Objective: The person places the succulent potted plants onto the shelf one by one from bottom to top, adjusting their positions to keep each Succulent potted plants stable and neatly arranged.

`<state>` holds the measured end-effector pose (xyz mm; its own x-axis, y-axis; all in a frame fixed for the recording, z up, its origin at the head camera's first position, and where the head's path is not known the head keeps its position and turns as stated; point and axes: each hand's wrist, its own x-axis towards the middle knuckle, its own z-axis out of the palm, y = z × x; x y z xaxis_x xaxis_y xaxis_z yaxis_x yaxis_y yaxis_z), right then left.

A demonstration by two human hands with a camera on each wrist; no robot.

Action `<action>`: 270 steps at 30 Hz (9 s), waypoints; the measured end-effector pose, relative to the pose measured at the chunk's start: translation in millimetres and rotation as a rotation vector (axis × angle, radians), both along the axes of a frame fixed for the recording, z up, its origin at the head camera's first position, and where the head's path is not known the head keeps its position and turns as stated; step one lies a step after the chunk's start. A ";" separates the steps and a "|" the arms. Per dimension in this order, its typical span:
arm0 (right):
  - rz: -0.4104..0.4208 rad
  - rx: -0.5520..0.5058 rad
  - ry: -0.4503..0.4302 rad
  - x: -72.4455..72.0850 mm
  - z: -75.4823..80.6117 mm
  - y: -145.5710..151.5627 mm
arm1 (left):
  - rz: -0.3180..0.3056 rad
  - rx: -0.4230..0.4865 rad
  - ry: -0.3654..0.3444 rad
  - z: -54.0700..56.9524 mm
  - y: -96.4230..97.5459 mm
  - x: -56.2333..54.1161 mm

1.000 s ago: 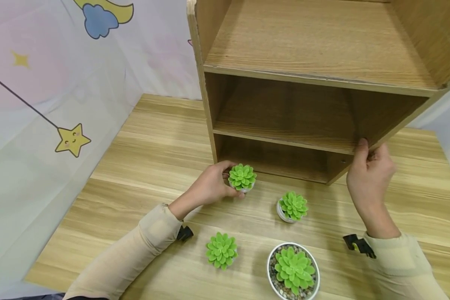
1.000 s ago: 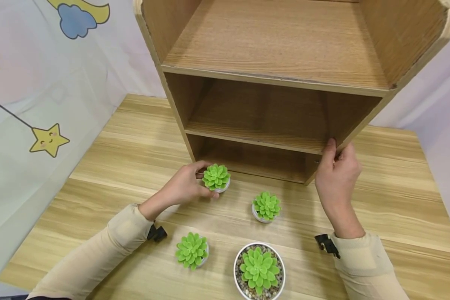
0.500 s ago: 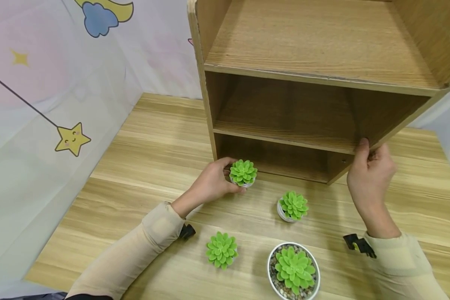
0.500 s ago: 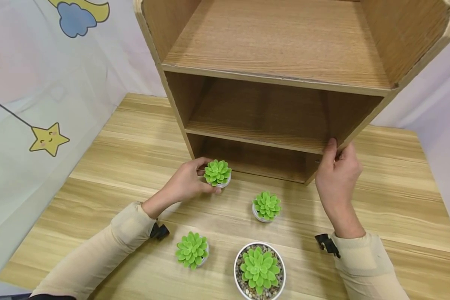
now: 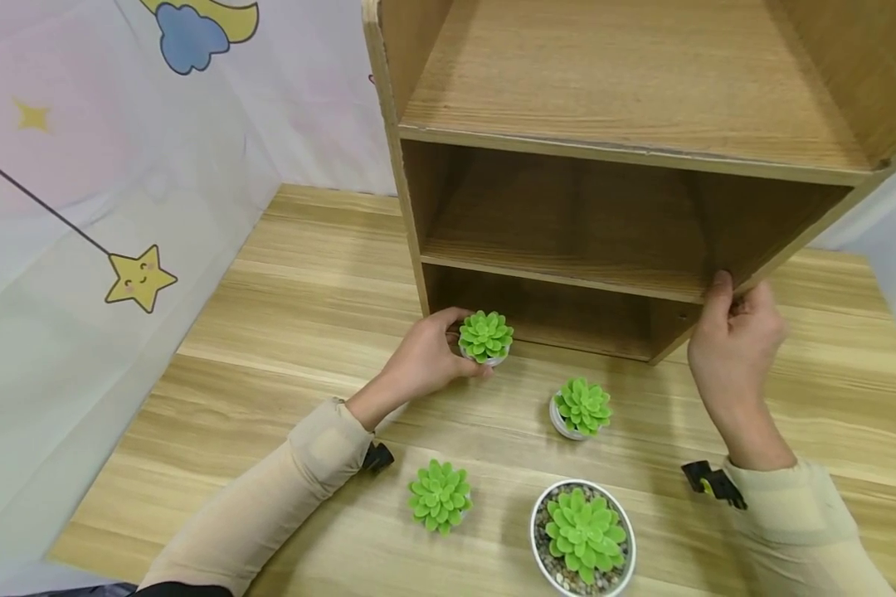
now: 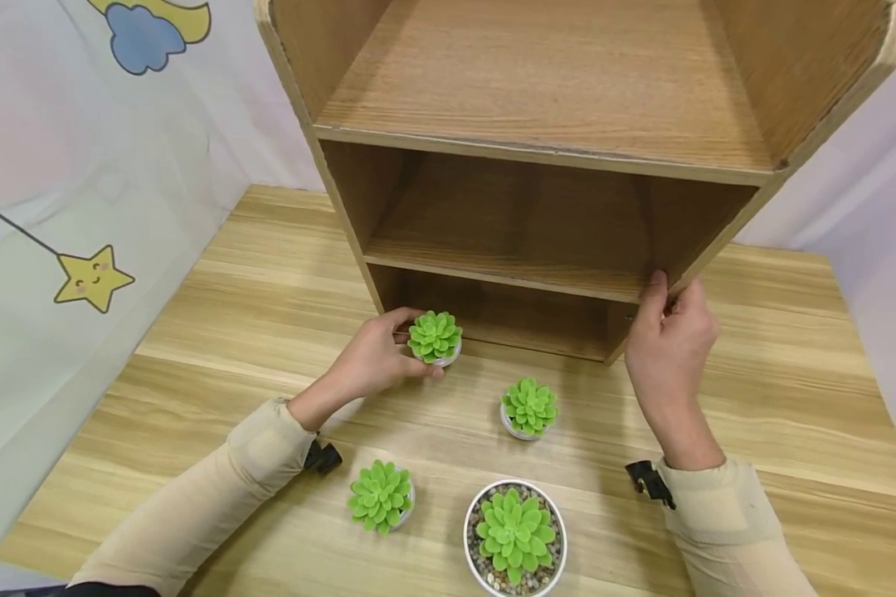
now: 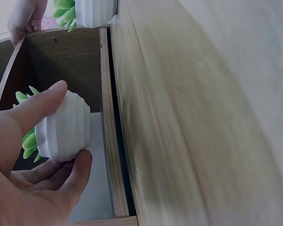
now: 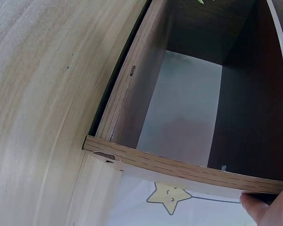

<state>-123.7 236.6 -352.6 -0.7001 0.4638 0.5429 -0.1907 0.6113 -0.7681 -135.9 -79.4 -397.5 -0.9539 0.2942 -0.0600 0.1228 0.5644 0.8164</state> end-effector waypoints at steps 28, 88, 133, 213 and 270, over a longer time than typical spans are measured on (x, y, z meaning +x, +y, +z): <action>-0.008 0.019 0.009 -1.9 -2.0 1.2 | 0.050 0.013 -0.013 1.1 5.1 -1.0; -0.016 0.016 0.008 -0.1 4.1 -1.3 | 0.107 0.008 0.059 -3.8 10.9 -16.3; -0.023 0.013 0.017 -1.0 0.9 0.4 | 0.147 -0.040 0.073 -6.7 17.1 -22.8; -0.014 0.014 0.018 -1.5 -1.6 2.3 | 0.210 -0.120 0.089 -8.8 27.6 -35.0; -0.022 -0.003 0.012 0.4 5.4 -3.7 | 0.209 -0.147 0.101 -9.5 28.4 -36.0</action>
